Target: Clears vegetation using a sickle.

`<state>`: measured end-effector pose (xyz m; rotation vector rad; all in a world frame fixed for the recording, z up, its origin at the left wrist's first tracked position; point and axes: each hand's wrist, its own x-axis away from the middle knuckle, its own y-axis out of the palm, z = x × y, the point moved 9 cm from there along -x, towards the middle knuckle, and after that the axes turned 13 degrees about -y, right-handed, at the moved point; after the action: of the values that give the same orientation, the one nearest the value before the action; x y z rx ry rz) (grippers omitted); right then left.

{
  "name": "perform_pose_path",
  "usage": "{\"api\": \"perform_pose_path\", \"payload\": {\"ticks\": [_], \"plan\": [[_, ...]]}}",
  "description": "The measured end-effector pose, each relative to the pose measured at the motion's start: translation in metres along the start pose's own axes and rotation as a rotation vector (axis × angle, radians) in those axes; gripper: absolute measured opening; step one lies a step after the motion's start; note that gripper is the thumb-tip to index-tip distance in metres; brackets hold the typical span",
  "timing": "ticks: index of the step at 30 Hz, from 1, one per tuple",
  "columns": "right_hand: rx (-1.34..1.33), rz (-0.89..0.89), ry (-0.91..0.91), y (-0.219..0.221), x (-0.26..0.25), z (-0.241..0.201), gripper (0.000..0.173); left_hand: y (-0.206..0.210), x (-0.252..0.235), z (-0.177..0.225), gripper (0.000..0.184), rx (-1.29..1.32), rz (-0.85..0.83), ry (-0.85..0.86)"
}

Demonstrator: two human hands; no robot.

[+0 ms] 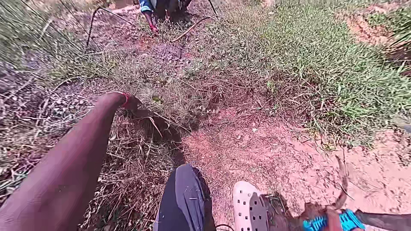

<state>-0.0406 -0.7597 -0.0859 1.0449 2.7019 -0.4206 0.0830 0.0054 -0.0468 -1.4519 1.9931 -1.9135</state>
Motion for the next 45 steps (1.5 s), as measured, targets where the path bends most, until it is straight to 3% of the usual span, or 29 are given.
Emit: {"api": "perform_pose_path", "payload": {"ticks": [2, 4, 6, 8, 10, 12, 13, 15, 17, 20, 24, 28, 30, 31, 33, 34, 36, 40, 43, 45], "plan": [[-0.211, -0.053, -0.246, 0.052, -0.042, -0.037, 0.022, -0.001, 0.036, 0.049, 0.058, 0.268, 0.165, -0.078], [-0.467, -0.128, -0.425, 0.109, -0.082, -0.107, 0.015, 0.027, 0.079, 0.099, 0.061, 0.527, 0.340, -0.154], [-0.643, -0.140, -0.484, 0.160, -0.109, -0.169, 0.011, 0.082, 0.117, 0.149, 0.068, 0.580, 0.384, -0.175], [-0.699, -0.117, -0.464, 0.213, -0.116, -0.199, 0.020, 0.149, 0.140, 0.183, 0.071, 0.540, 0.363, -0.146], [-0.583, -0.137, -0.420, 0.270, -0.100, -0.191, 0.031, 0.190, 0.154, 0.204, 0.074, 0.467, 0.270, -0.119], [-0.389, -0.298, -0.292, 0.329, -0.053, -0.150, 0.034, 0.181, 0.157, 0.201, 0.072, 0.540, 0.356, -0.108], [-0.247, -0.513, -0.165, 0.354, -0.019, -0.118, 0.036, 0.175, 0.156, 0.197, 0.068, 0.602, 0.413, -0.122], [0.044, -1.062, 0.119, 0.384, 0.062, -0.035, 0.047, 0.172, 0.146, 0.197, 0.065, 0.585, 0.372, -0.149], [0.181, -1.376, 0.265, 0.377, 0.137, 0.039, 0.053, 0.177, 0.142, 0.200, 0.072, 0.541, 0.297, -0.151], [0.240, -1.343, 0.232, 0.347, 0.178, 0.055, 0.058, 0.174, 0.142, 0.203, 0.075, 0.609, 0.395, -0.115], [-0.054, -1.372, 0.443, 0.345, 0.197, 0.061, 0.066, 0.177, 0.145, 0.201, 0.076, 0.677, 0.409, -0.114], [-0.339, -1.309, 0.627, 0.328, 0.198, 0.043, 0.063, 0.160, 0.173, 0.185, 0.084, 0.890, 0.793, -0.135], [-0.430, -1.240, 0.729, 0.314, 0.200, 0.042, 0.062, 0.153, 0.196, 0.180, 0.077, 0.902, 0.958, -0.124], [-0.453, -1.225, 0.759, 0.310, 0.201, 0.043, 0.062, 0.152, 0.200, 0.181, 0.069, 0.852, 0.903, -0.120], [-0.495, -1.209, 0.780, 0.311, 0.201, 0.044, 0.060, 0.165, 0.183, 0.191, 0.056, 0.657, 0.499, -0.136], [-0.504, -1.207, 0.791, 0.310, 0.202, 0.045, 0.061, 0.178, 0.172, 0.196, 0.055, 0.563, 0.314, -0.140], [-0.510, -1.196, 0.810, 0.309, 0.202, 0.044, 0.062, 0.203, 0.156, 0.206, 0.063, 0.394, 0.107, -0.128], [-0.480, -1.245, 0.785, 0.304, 0.202, 0.040, 0.065, 0.197, 0.157, 0.217, 0.070, 0.413, 0.140, -0.089], [-0.388, -1.350, 0.704, 0.301, 0.200, 0.031, 0.062, 0.181, 0.164, 0.222, 0.074, 0.699, 0.246, 0.027], [-0.347, -1.430, 0.661, 0.299, 0.200, 0.022, 0.064, 0.188, 0.161, 0.229, 0.081, 0.960, 0.151, 0.105]]}}
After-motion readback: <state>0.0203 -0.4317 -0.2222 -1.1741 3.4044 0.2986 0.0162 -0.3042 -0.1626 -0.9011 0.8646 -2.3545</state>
